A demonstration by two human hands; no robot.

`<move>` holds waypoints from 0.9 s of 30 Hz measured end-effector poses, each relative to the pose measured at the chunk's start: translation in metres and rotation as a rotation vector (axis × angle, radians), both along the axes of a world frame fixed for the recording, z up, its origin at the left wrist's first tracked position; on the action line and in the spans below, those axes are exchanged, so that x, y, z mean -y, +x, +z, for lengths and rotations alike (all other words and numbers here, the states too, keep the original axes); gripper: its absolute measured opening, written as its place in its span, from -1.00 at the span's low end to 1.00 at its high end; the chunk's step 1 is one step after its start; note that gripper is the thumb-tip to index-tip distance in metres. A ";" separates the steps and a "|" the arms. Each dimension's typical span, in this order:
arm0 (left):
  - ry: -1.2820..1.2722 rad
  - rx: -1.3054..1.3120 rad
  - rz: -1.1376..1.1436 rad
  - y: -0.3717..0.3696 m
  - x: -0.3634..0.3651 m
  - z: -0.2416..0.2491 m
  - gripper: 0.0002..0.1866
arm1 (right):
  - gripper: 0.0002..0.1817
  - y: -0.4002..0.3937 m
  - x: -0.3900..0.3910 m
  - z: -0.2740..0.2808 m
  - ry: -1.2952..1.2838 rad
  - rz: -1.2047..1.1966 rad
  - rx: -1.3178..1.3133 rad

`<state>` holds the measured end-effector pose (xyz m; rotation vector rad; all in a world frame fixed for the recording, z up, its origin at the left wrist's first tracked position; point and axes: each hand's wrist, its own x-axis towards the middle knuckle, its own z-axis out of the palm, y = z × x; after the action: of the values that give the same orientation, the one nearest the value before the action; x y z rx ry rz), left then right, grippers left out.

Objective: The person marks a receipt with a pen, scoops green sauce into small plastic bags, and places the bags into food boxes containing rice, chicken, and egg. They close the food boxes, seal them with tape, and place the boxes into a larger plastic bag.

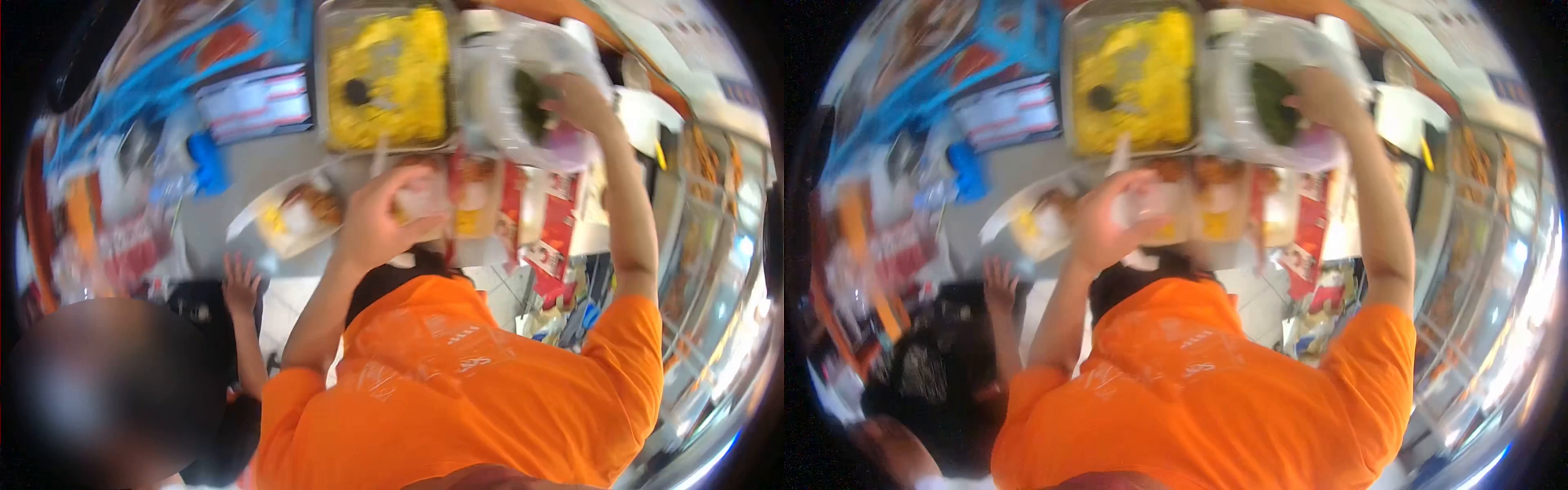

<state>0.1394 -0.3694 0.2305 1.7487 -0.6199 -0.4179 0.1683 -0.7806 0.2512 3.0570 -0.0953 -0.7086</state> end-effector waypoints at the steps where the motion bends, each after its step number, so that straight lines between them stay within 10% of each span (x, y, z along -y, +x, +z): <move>1: 0.048 0.023 -0.015 0.001 0.005 0.002 -0.35 | -0.56 -0.002 0.003 -0.007 -0.006 0.029 0.028; 9: 0.063 -0.072 -0.141 0.016 0.052 0.005 -0.23 | -0.62 0.017 0.003 -0.024 -0.088 -0.053 -0.139; 12: 0.018 -0.107 -0.164 0.019 0.069 0.005 -0.24 | -0.68 0.036 0.020 -0.067 0.122 -0.199 0.000; 14: 0.009 -0.145 -0.191 0.017 0.078 0.011 -0.24 | -0.61 0.046 0.031 -0.083 0.694 -0.454 -0.326; 17: -0.043 -0.132 -0.246 0.019 0.092 0.010 -0.24 | -0.52 0.053 0.036 -0.089 0.810 -0.577 -0.507; 27: -0.109 -0.099 -0.469 0.023 0.131 0.018 -0.37 | -0.37 0.028 0.006 -0.067 0.733 -0.691 -0.665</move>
<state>0.1620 -0.5000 0.2486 1.4620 -0.9655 -0.7752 0.1963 -0.7866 0.1843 3.1166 -1.1367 -2.1651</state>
